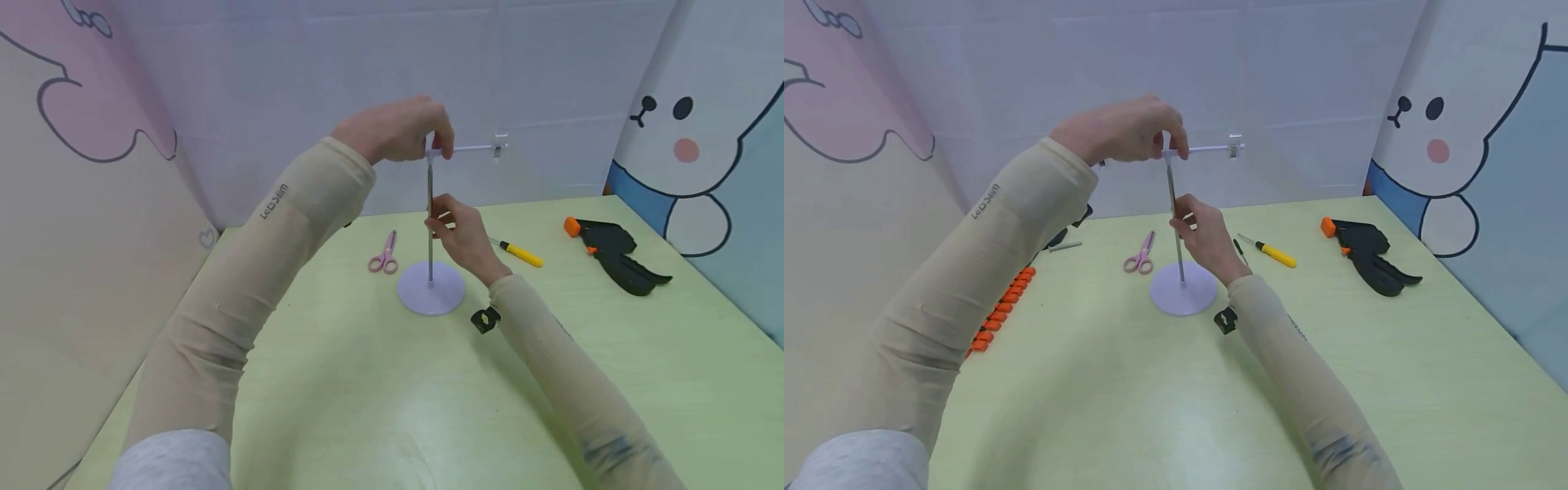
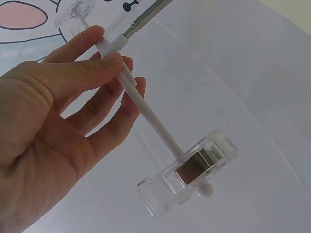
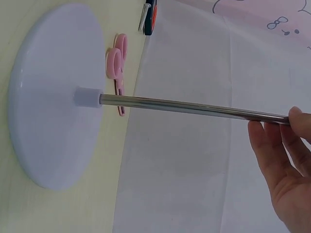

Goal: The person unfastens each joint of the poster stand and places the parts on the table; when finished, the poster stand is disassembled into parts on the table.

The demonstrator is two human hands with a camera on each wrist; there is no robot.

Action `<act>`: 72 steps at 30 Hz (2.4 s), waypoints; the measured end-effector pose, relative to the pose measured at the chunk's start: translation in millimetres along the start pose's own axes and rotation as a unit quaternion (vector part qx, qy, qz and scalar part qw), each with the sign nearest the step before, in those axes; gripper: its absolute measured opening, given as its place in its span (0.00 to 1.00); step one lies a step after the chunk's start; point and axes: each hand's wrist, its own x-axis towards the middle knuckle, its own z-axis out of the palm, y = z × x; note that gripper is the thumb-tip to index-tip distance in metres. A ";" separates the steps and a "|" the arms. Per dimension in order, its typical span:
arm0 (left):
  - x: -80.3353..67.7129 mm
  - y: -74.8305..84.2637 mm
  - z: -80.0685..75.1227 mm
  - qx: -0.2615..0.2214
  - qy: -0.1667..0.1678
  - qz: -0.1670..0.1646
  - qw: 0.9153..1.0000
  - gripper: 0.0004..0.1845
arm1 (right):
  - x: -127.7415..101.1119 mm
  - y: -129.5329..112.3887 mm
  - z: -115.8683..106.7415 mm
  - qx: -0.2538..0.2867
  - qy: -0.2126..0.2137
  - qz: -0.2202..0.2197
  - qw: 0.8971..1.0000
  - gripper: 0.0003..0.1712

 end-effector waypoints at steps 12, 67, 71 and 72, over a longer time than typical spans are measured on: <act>-3.8 2.8 -10.4 -0.010 0.045 -0.010 0.999 0.21 | -0.8 -1.2 0.6 -0.022 -0.002 0.000 1.000 0.11; -93.6 -20.8 31.3 -0.205 0.192 -0.024 0.959 0.16 | -1.4 6.5 -8.7 -0.052 0.010 -0.055 0.997 0.09; -101.0 -21.5 39.8 -0.204 0.210 -0.027 0.956 0.15 | -2.0 7.1 -9.2 -0.049 0.009 -0.054 0.997 0.09; -102.7 -21.7 42.2 -0.211 0.215 -0.028 0.953 0.15 | -2.2 7.2 -9.2 -0.049 0.008 -0.053 0.997 0.09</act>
